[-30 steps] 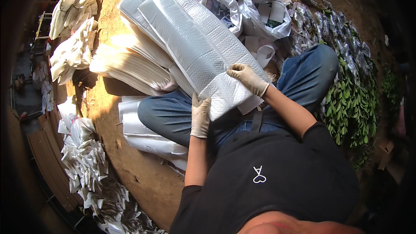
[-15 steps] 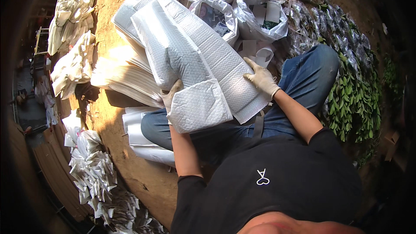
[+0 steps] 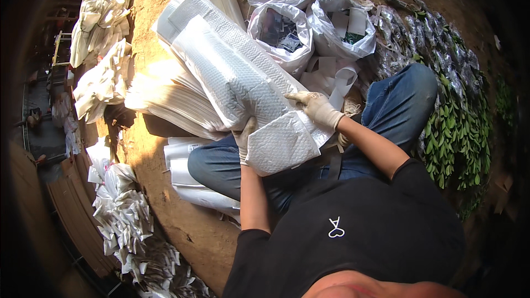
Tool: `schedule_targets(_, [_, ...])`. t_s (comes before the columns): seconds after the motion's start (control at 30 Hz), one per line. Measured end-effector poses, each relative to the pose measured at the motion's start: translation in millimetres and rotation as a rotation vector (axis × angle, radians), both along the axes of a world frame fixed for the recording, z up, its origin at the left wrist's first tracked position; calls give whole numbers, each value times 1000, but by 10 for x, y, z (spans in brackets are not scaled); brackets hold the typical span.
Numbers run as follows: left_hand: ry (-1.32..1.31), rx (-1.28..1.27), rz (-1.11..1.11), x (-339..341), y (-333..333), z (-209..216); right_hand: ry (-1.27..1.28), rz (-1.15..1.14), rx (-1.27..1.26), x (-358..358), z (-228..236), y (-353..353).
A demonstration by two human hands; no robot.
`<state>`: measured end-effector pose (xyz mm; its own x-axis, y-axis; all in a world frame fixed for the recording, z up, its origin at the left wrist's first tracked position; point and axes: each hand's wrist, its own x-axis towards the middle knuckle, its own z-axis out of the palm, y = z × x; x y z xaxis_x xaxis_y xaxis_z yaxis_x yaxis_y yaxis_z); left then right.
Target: The person sits on the ground and repeatedly packs green leaves into white bubble mailers. They fold the mailer flaps and place the sealed packages into a nearby white sack. The process is repeated continuously throughout the clip.
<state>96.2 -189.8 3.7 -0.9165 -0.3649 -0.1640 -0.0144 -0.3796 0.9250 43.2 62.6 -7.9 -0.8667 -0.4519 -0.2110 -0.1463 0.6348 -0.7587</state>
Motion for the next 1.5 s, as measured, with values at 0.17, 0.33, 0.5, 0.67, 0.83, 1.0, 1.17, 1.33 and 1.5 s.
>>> schedule_targets(0.17, [52,129,-56,-239,-170,234,39,5,36,-75,-62,-36])
schedule_targets(0.33, [66,-34,-42,-671,-306,335,234,79,-27,-787,87,-505])
schedule_targets(0.5, [-99,-90,-86,-339,5,-165,-98,30,-58,-667,53,-363])
schedule_targets(0.67, [-232,73,-261,4,89,-341,-367,-220,-478,-257,-85,-15])
schedule_targets(0.83, [-407,197,-353,316,56,-173,-276,-338,-293,90,123,257])
schedule_targets(1.0, [-306,-129,-258,725,481,123,-54,-222,-23,522,265,300])
schedule_targets(1.17, [-179,-652,-255,659,536,252,-254,-293,-138,579,157,271])
schedule_targets(1.33, [-466,-167,-623,385,195,264,-367,-350,-417,503,39,291])
schedule_targets(1.5, [-584,-102,-630,342,24,256,-387,-492,-470,522,-22,299])
